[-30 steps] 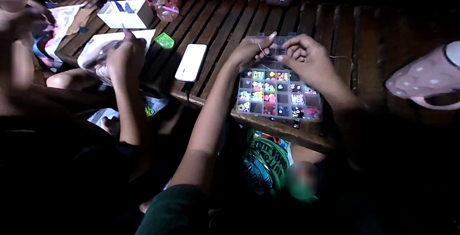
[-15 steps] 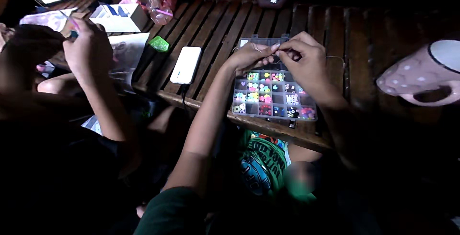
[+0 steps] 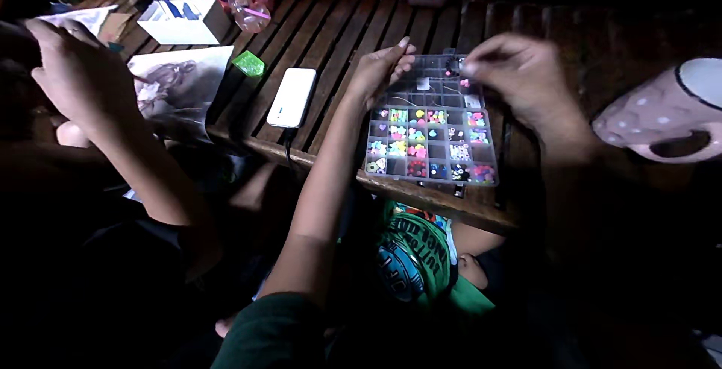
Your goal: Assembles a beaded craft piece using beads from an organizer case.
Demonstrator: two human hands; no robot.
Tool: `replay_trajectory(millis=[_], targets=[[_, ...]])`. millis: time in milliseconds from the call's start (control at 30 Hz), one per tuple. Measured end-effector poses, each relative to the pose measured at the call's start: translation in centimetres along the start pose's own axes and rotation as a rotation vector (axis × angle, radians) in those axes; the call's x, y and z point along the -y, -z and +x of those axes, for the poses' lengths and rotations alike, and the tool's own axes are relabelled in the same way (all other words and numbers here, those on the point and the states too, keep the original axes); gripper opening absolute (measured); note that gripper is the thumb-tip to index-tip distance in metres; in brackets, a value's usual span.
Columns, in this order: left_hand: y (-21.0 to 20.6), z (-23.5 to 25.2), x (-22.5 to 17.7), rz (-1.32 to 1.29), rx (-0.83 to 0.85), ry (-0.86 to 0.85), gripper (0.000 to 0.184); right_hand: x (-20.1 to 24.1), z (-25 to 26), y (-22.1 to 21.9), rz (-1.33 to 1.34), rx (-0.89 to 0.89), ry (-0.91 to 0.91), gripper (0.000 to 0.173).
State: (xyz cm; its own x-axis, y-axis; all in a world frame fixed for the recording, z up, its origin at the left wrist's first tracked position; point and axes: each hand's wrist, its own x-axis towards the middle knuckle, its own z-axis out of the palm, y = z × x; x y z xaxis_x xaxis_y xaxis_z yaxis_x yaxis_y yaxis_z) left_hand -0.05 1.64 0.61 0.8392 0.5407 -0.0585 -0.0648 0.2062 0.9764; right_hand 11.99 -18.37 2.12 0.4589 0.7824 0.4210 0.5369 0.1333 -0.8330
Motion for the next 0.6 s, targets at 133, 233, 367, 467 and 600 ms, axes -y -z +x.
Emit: replay_trajectory(millis=[133,233,367,467,600], targets=[[-0.1,0.1,0.2,-0.033,-0.004,0.026,0.026,0.2,-0.6,-2.7,-0.027,0.599,0.065,0.007],[-0.2,0.0,0.2,-0.037,-0.005,0.04,0.028,1.4,-0.9,-3.6,-0.175,0.804,-0.003,0.007],[-0.4,-0.1,-0.1,-0.026,0.041,0.072,0.029,0.8,-1.0,-3.5,-0.23,0.83,0.063,0.016],[-0.6,-0.5,-0.3,0.008,0.084,0.108,0.033,0.6,-0.9,-3.3,-0.16,0.569,-0.009,0.013],[-1.1,-1.0,-0.8,0.07,0.157,0.139,0.049,0.1,-0.3,-3.0,-0.259,0.12,-0.014,0.018]])
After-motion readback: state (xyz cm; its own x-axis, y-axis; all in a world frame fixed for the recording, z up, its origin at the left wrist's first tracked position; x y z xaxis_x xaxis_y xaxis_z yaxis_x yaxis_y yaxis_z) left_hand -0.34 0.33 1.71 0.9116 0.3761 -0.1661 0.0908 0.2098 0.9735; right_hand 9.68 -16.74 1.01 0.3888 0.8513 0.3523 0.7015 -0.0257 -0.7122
